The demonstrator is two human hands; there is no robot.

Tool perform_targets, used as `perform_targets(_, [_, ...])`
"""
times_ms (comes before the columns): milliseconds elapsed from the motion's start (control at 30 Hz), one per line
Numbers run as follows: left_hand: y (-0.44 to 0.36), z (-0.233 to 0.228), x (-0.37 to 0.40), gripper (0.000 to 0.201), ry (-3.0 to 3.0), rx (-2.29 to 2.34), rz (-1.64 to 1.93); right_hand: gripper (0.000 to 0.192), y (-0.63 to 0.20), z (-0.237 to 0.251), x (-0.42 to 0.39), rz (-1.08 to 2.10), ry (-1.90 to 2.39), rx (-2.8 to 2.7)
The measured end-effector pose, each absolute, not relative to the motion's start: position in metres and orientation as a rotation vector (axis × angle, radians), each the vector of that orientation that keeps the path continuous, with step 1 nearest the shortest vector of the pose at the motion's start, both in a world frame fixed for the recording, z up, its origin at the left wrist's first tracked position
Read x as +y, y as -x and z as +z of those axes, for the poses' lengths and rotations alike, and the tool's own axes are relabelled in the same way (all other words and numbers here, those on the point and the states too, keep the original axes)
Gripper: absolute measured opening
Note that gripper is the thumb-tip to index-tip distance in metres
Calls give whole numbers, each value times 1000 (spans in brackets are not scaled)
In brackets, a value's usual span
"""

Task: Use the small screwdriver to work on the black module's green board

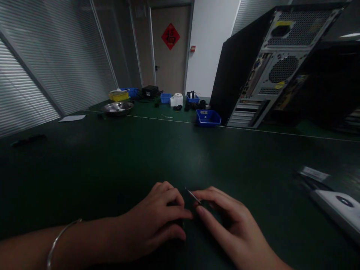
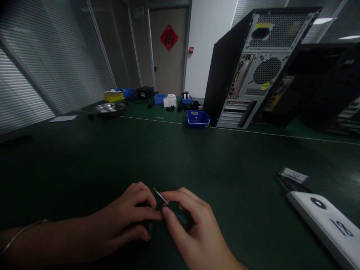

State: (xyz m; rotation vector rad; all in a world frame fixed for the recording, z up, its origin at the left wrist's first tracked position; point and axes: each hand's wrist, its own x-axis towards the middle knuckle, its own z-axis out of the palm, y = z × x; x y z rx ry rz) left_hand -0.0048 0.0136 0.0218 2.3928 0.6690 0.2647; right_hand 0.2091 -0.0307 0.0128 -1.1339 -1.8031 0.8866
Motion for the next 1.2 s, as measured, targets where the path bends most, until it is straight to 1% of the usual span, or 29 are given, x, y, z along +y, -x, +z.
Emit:
perform_targets(100, [6, 21, 13, 31, -2371, 657, 313, 16, -209, 14, -30, 915, 1144, -1796])
perform_targets(200, [8, 24, 11, 27, -2330, 698, 370, 13, -209, 16, -29, 917, 1146, -1840])
perform_targets(267, [8, 27, 10, 29, -2323, 731, 376, 11, -209, 18, -29, 915, 1179, -1894])
perform_targets(367, [7, 31, 10, 49, -2381, 727, 320, 11, -209, 22, -32, 907, 1270, -1984])
perform_targets(433, [6, 33, 9, 55, -2422, 695, 281, 19, -209, 24, -35, 905, 1317, -2060])
perform_targets(533, [6, 34, 9, 43, -2415, 681, 233, 32, -207, 27, -39, 901, 1379, -2192])
perform_targets(633, [7, 34, 8, 33, -2349, 734, 207, 35, -204, 26, -40, 871, 1450, -2332])
perform_targets(767, [8, 30, 11, 35, -2176, 867, 277, 35, -202, 21, -40, 773, 1443, -2497])
perform_targets(867, [9, 27, 13, 41, -2044, 951, 317, 37, -202, 22, -41, 814, 1468, -2537])
perform_targets(1033, [9, 23, 14, 43, -1874, 940, 389, 38, -204, 22, -40, 930, 1487, -2367])
perform_targets(1200, [7, 17, 9, 42, -1707, 829, 459, 32, -205, 15, -44, 800, 1151, -1976])
